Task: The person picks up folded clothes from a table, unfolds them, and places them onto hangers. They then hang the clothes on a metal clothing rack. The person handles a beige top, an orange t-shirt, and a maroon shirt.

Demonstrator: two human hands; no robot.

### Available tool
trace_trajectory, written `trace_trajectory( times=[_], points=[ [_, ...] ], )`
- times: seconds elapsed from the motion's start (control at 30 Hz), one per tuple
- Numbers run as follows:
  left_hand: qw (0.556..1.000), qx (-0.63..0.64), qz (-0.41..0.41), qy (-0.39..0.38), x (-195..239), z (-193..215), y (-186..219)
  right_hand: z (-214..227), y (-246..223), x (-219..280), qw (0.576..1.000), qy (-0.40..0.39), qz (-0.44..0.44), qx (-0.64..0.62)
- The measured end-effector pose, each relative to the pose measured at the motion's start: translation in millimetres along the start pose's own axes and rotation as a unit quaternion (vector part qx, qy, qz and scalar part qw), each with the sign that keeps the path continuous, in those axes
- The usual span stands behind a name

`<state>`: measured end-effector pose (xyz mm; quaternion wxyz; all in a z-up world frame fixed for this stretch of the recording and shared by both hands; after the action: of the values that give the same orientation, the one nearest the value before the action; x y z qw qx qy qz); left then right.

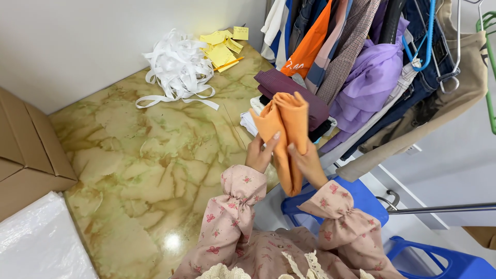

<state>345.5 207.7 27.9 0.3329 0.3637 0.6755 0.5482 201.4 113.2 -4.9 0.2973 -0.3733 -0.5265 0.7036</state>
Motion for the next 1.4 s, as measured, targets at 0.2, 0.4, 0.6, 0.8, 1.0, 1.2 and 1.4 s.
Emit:
trace_trajectory(
  times=[0.2, 0.4, 0.6, 0.8, 1.0, 1.2, 1.4],
  points=[
    [0.946, 0.270, 0.137, 0.120, 2, 22, -11, 24, -21, 4, 0.933, 0.164, -0.210, -0.241],
    [0.912, 0.320, 0.089, 0.240, -31, 120, -76, 74, -4, -13, 0.902, 0.226, -0.168, -0.327],
    [0.947, 0.002, 0.101, 0.306, -48, 263, -168, 92, 3, -36, 0.858, 0.210, -0.167, -0.438],
    [0.990, -0.011, -0.071, 0.122, -50, 143, -91, 5, 18, -52, 0.868, 0.079, -0.211, -0.444],
    [0.977, -0.033, 0.030, -0.207, -22, 21, -66, -20, 7, -72, 0.845, 0.003, -0.213, -0.491],
    [0.959, -0.173, -0.169, -0.148, -18, -17, -15, 56, 4, -58, 0.889, 0.099, -0.175, -0.411],
    [0.965, -0.116, -0.190, -0.136, 1, -106, 13, 137, -30, -23, 0.854, 0.200, -0.127, -0.464]
  ],
)
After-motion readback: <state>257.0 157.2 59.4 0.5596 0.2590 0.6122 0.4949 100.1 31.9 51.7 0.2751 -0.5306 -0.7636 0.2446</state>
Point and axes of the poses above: each hand's wrist, its own x-axis away from the middle knuckle, its own z-axis out of the back of the hand, y = z × x, the point moved 8 cm from there along -x, towards the middle knuckle
